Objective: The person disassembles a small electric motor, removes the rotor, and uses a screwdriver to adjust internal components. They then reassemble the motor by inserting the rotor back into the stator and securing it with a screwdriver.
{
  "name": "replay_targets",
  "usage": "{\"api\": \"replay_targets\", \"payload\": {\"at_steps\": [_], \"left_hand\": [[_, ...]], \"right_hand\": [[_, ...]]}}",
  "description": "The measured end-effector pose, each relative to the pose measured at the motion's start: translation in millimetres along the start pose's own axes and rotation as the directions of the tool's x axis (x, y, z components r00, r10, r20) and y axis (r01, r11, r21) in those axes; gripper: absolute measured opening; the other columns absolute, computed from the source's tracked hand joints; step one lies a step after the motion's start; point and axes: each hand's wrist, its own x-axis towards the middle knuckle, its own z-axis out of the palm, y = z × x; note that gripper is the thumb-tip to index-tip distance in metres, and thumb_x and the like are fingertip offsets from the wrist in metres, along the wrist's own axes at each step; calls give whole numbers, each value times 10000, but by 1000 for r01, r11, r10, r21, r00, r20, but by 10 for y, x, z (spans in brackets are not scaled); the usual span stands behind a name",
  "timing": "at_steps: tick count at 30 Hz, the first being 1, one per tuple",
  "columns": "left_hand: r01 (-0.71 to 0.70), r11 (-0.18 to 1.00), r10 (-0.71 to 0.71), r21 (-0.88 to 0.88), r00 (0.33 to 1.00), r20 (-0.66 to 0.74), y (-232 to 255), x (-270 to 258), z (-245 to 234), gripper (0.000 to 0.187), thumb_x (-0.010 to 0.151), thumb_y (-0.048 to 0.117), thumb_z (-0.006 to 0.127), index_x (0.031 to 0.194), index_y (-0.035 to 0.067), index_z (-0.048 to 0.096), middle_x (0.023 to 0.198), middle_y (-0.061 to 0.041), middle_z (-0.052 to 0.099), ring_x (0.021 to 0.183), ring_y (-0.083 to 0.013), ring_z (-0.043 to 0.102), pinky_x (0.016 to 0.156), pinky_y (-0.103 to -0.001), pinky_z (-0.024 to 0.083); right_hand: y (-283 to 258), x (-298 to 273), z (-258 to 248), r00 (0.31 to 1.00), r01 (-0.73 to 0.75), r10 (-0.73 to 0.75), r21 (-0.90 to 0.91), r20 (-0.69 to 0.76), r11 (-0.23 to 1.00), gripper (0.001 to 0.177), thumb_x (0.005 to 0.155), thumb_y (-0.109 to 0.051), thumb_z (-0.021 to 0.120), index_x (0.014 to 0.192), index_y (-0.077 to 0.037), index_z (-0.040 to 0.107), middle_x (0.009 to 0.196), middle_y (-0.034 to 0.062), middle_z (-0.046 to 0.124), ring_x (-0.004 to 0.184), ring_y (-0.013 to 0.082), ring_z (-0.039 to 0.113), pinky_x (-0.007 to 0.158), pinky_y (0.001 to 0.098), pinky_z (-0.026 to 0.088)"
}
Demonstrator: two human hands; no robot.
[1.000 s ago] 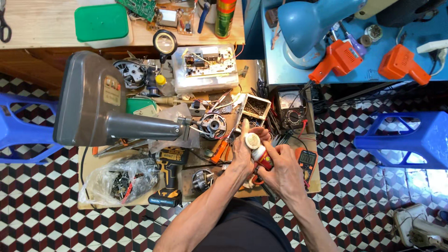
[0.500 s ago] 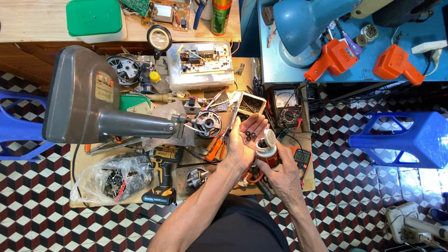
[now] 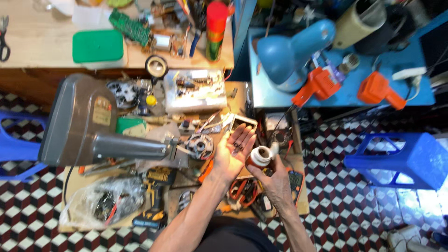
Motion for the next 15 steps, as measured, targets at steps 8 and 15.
{"api": "replay_targets", "payload": {"at_steps": [8,15], "left_hand": [[-111,990,115,84,993,-37,161,163,322,476,1113,343,395,1206,-38,665,1208,-197,713,1158,-307,684,1063,-441,543],[-152,983,157,100,987,-47,234,346,510,535,1094,419,390,1311,-20,605,1359,-200,631,1282,-312,607,1101,-446,501]], "right_hand": [[106,1449,11,936,234,-230,-20,-266,972,488,821,-250,824,1199,-42,596,1128,108,720,1011,228,708,904,365,547],[417,2282,155,889,324,-363,-176,-280,930,539,807,-211,853,1224,-1,582,1147,171,695,1064,307,682,921,418,525]]}}
